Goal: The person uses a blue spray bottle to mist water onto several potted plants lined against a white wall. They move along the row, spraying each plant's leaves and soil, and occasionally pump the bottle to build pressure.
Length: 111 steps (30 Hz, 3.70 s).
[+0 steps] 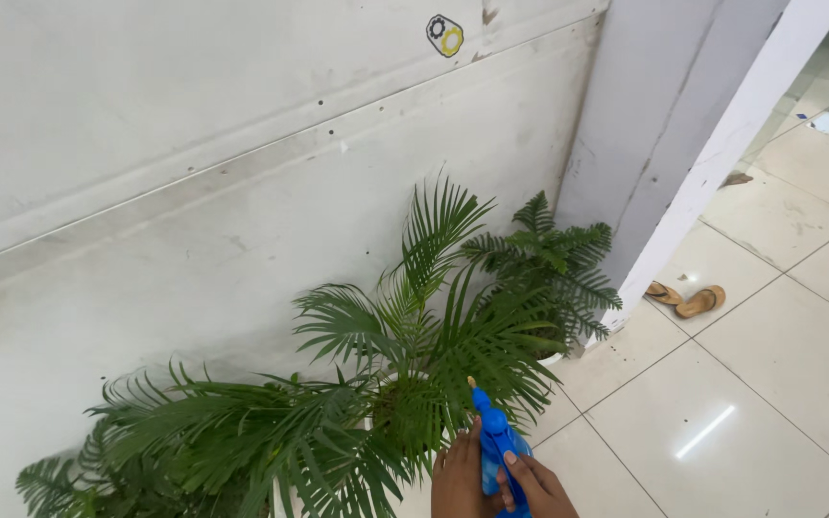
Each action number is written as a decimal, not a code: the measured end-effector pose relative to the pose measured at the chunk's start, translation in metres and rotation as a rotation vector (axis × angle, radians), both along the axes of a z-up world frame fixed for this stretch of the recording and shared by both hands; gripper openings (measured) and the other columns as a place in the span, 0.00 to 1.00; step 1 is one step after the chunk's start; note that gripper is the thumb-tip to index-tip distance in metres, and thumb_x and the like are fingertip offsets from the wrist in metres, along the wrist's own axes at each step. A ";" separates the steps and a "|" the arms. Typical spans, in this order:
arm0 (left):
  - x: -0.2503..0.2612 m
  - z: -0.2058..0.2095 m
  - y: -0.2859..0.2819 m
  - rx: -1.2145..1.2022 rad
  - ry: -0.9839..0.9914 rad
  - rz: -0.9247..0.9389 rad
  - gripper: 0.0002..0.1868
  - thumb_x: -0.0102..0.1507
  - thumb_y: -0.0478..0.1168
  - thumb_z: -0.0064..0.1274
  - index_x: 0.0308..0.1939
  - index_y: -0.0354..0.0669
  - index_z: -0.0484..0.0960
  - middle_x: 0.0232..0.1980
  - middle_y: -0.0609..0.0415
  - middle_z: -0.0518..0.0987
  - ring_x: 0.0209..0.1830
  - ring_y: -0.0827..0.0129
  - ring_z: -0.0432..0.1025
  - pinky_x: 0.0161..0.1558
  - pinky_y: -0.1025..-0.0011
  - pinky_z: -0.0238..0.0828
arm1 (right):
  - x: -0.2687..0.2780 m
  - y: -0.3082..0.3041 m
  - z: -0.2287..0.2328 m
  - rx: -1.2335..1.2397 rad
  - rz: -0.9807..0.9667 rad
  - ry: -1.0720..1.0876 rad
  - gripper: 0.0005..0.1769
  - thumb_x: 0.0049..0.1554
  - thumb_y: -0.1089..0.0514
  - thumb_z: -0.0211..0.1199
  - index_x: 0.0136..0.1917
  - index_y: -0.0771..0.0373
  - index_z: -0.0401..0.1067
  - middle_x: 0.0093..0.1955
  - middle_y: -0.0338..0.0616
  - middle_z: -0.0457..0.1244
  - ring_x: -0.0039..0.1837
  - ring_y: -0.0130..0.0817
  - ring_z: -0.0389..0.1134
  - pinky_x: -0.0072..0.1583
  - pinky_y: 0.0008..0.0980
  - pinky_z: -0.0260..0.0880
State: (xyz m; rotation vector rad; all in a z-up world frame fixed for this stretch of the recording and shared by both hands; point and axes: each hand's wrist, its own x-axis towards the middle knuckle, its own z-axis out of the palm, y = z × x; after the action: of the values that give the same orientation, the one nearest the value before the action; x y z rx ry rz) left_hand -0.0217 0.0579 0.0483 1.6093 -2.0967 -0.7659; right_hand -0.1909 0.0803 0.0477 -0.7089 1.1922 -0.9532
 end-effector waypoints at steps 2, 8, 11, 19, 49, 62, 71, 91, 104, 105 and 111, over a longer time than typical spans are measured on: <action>0.002 0.001 0.001 0.079 -0.040 0.009 0.70 0.42 0.48 0.76 0.79 0.46 0.45 0.73 0.37 0.64 0.77 0.47 0.57 0.71 0.43 0.49 | 0.004 0.003 -0.004 -0.019 0.031 0.053 0.24 0.61 0.43 0.55 0.42 0.68 0.74 0.27 0.45 0.62 0.31 0.32 0.63 0.38 0.30 0.63; 0.018 -0.045 0.005 0.211 -0.105 -0.022 0.64 0.50 0.52 0.70 0.80 0.48 0.42 0.75 0.40 0.61 0.78 0.52 0.54 0.72 0.46 0.50 | 0.021 0.018 -0.010 0.091 -0.028 -0.039 0.23 0.60 0.44 0.60 0.42 0.70 0.75 0.28 0.45 0.62 0.32 0.33 0.63 0.38 0.31 0.62; 0.026 -0.073 0.002 0.091 -0.113 -0.007 0.50 0.59 0.51 0.56 0.79 0.49 0.46 0.76 0.42 0.63 0.77 0.55 0.57 0.70 0.48 0.55 | 0.026 0.018 -0.011 0.056 0.024 0.027 0.24 0.60 0.42 0.60 0.42 0.68 0.76 0.29 0.43 0.63 0.32 0.30 0.63 0.39 0.28 0.61; 0.066 -0.101 -0.005 -0.039 -0.235 -0.052 0.36 0.67 0.48 0.38 0.79 0.50 0.51 0.75 0.43 0.64 0.76 0.57 0.60 0.71 0.54 0.60 | 0.059 0.026 -0.026 0.004 0.056 0.059 0.23 0.58 0.41 0.62 0.43 0.65 0.77 0.34 0.41 0.65 0.39 0.27 0.66 0.44 0.26 0.64; 0.218 0.048 0.096 0.112 0.077 0.013 0.62 0.39 0.51 0.76 0.73 0.48 0.57 0.75 0.43 0.62 0.77 0.50 0.55 0.74 0.42 0.41 | 0.232 0.122 0.111 0.097 0.081 0.352 0.22 0.62 0.39 0.53 0.45 0.58 0.76 0.31 0.36 0.61 0.38 0.24 0.61 0.45 0.22 0.59; 0.222 0.075 0.120 0.046 0.029 0.006 0.63 0.40 0.53 0.77 0.73 0.44 0.56 0.74 0.47 0.63 0.78 0.55 0.51 0.72 0.34 0.32 | 0.231 0.138 0.093 -0.132 0.037 0.122 0.20 0.62 0.46 0.56 0.42 0.66 0.74 0.31 0.39 0.60 0.35 0.28 0.60 0.41 0.28 0.60; 0.217 0.083 0.120 0.054 -0.083 -0.070 0.62 0.45 0.55 0.73 0.75 0.43 0.53 0.72 0.51 0.65 0.76 0.54 0.54 0.70 0.26 0.28 | 0.226 0.133 0.106 -0.034 -0.032 0.110 0.25 0.64 0.43 0.53 0.41 0.68 0.73 0.31 0.41 0.60 0.35 0.28 0.60 0.42 0.28 0.60; 0.221 0.074 0.156 0.276 -0.061 -0.010 0.68 0.40 0.55 0.75 0.77 0.49 0.49 0.76 0.54 0.61 0.82 0.61 0.49 0.74 0.29 0.22 | 0.224 0.170 0.066 -0.025 0.034 0.070 0.22 0.62 0.45 0.56 0.43 0.67 0.74 0.29 0.42 0.60 0.35 0.30 0.61 0.42 0.29 0.62; 0.216 0.052 0.177 0.108 -0.013 0.157 0.63 0.42 0.48 0.76 0.75 0.55 0.52 0.76 0.53 0.60 0.82 0.59 0.47 0.72 0.28 0.24 | 0.214 0.170 0.073 -0.087 0.188 0.023 0.20 0.62 0.46 0.56 0.47 0.67 0.75 0.35 0.41 0.65 0.38 0.30 0.64 0.45 0.31 0.66; 0.216 0.051 0.182 0.090 0.012 0.178 0.62 0.42 0.47 0.75 0.75 0.56 0.53 0.76 0.54 0.62 0.82 0.58 0.48 0.72 0.28 0.26 | 0.216 0.173 0.065 -0.070 0.167 0.023 0.19 0.61 0.47 0.56 0.48 0.67 0.75 0.36 0.41 0.66 0.38 0.31 0.64 0.45 0.31 0.66; 0.228 0.058 0.209 0.111 0.223 0.189 0.63 0.43 0.44 0.76 0.78 0.54 0.55 0.76 0.52 0.60 0.78 0.52 0.56 0.69 0.33 0.48 | 0.214 0.193 0.038 -0.131 0.301 0.001 0.23 0.64 0.46 0.54 0.49 0.70 0.75 0.35 0.47 0.66 0.40 0.31 0.68 0.47 0.30 0.67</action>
State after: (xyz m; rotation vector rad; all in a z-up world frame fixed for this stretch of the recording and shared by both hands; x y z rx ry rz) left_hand 0.2067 0.2666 0.1061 1.6657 -1.7469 -0.9614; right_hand 0.0230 0.2735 0.0861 -0.9640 0.9955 -0.7818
